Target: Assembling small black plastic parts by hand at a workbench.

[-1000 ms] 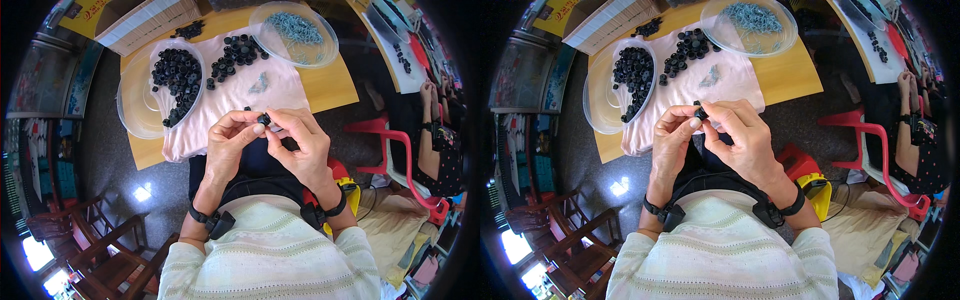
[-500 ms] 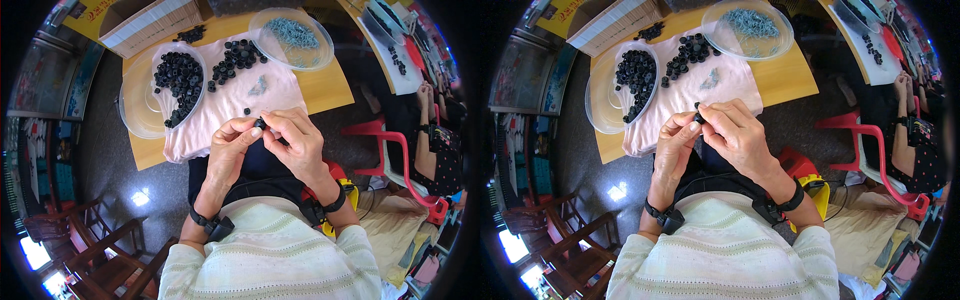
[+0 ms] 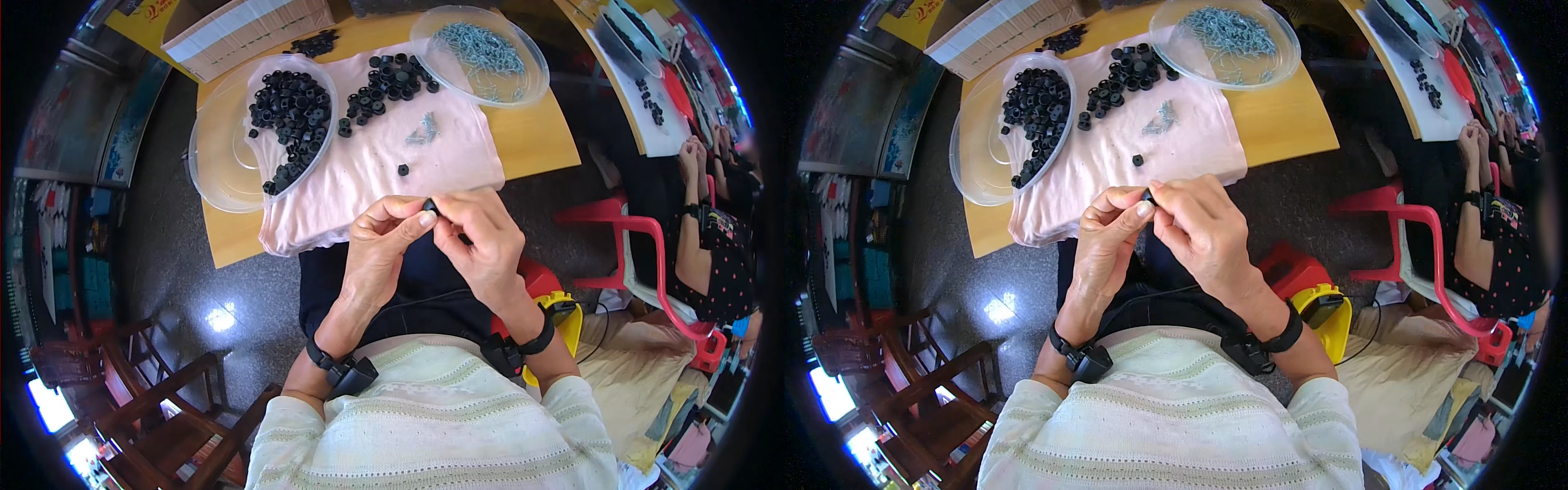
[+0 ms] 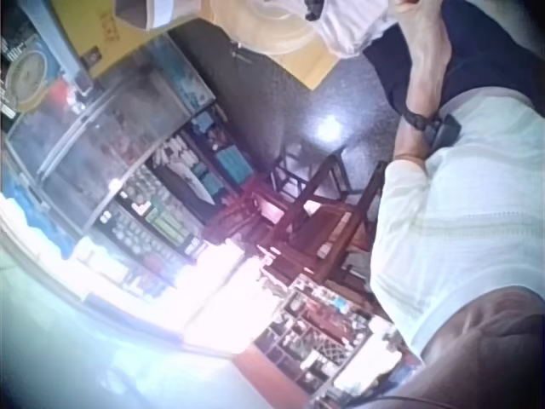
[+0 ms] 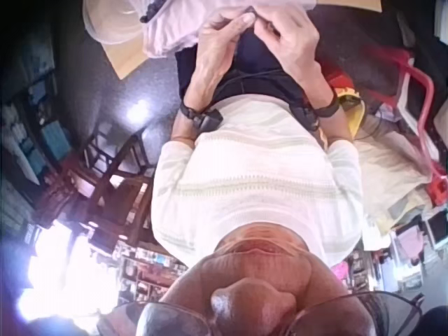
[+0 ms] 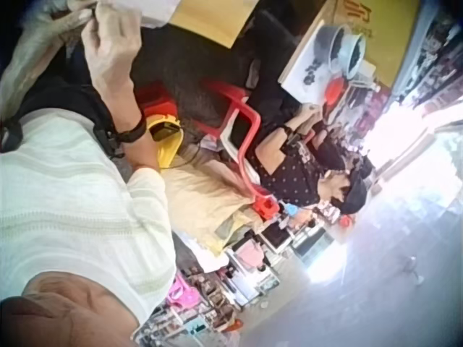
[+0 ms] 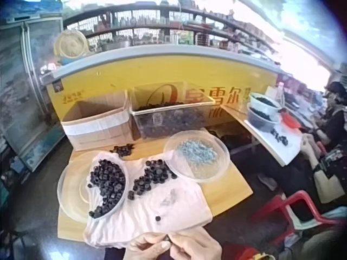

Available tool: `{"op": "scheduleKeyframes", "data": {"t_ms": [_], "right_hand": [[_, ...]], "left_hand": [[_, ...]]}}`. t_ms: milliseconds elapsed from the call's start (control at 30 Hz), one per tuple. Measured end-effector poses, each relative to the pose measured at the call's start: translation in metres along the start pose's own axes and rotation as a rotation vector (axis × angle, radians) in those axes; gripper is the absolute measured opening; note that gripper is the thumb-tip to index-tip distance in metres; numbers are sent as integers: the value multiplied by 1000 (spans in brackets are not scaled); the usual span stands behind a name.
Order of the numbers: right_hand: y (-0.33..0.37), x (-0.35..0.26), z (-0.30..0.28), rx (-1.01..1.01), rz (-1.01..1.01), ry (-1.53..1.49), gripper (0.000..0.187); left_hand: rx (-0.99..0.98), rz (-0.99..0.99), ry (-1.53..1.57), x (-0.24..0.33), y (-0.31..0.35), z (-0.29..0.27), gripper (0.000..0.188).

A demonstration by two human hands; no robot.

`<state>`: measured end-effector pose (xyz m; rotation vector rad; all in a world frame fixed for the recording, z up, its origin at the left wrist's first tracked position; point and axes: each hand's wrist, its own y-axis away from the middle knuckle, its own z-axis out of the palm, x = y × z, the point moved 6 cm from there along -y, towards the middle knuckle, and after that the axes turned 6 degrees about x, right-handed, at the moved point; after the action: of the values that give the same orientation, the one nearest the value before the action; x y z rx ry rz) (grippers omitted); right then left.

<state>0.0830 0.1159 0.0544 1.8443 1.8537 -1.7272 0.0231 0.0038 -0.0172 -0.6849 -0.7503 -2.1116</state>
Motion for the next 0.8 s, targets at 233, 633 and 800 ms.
{"op": "scheduleKeyframes", "data": {"t_ms": [233,633,800], "right_hand": [[-9,7,-9,10,276,-252,36],[-11,-20,-11,-31,66,-101,31],[-6,-39,-15,-50,19,-89,29]], "left_hand": [[-100,26,68,10,-3,25,12],[-175,-43,43,14,16,19,14],[-203,27,-1,16,33,19,19]]}}
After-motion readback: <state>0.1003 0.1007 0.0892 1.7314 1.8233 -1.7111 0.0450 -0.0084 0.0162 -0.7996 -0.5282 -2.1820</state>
